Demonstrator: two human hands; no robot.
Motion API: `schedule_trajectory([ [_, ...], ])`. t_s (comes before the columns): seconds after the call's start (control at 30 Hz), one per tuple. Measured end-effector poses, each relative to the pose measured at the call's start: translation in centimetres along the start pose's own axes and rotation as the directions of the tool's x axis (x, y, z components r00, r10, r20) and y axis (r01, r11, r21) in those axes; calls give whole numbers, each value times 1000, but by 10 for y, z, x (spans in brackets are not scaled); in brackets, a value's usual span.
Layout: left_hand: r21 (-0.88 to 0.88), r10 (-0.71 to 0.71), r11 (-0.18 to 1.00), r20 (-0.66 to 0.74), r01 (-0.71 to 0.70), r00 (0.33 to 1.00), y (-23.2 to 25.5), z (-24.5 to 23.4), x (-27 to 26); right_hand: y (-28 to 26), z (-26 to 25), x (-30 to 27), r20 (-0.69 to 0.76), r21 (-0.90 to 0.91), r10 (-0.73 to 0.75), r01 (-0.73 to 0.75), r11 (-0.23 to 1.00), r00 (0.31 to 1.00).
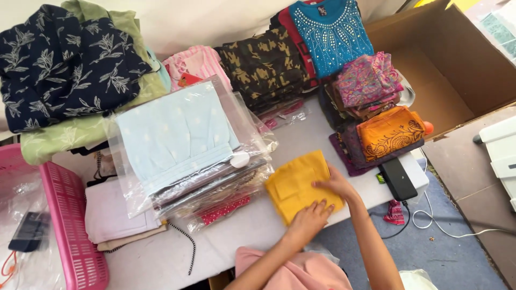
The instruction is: Placing folded clothing items into individual plastic bags and stacking them.
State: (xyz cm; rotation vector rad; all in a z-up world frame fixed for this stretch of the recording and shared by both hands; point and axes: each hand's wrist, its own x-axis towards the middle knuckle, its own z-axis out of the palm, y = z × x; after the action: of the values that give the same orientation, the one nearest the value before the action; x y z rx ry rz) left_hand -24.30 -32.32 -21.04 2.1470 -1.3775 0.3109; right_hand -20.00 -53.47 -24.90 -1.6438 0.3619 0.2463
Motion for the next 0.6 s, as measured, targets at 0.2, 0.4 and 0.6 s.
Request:
schedule_trajectory([
  [0.2, -417, -207, 797, 492, 437, 846, -24, 5, -85, 1, 41, 23, -128, -896, -531, 132, 423, 838],
  [0.4, -261, -552, 803, 12, 536, 834, -70, -76, -181, 37, 94, 20, 84, -961, -394, 179, 209, 915],
  [0.6, 68, -786, 420, -471, 905, 400, -106, -291, -299, 54, 89, 25, 85, -954, -418, 195, 227, 904],
])
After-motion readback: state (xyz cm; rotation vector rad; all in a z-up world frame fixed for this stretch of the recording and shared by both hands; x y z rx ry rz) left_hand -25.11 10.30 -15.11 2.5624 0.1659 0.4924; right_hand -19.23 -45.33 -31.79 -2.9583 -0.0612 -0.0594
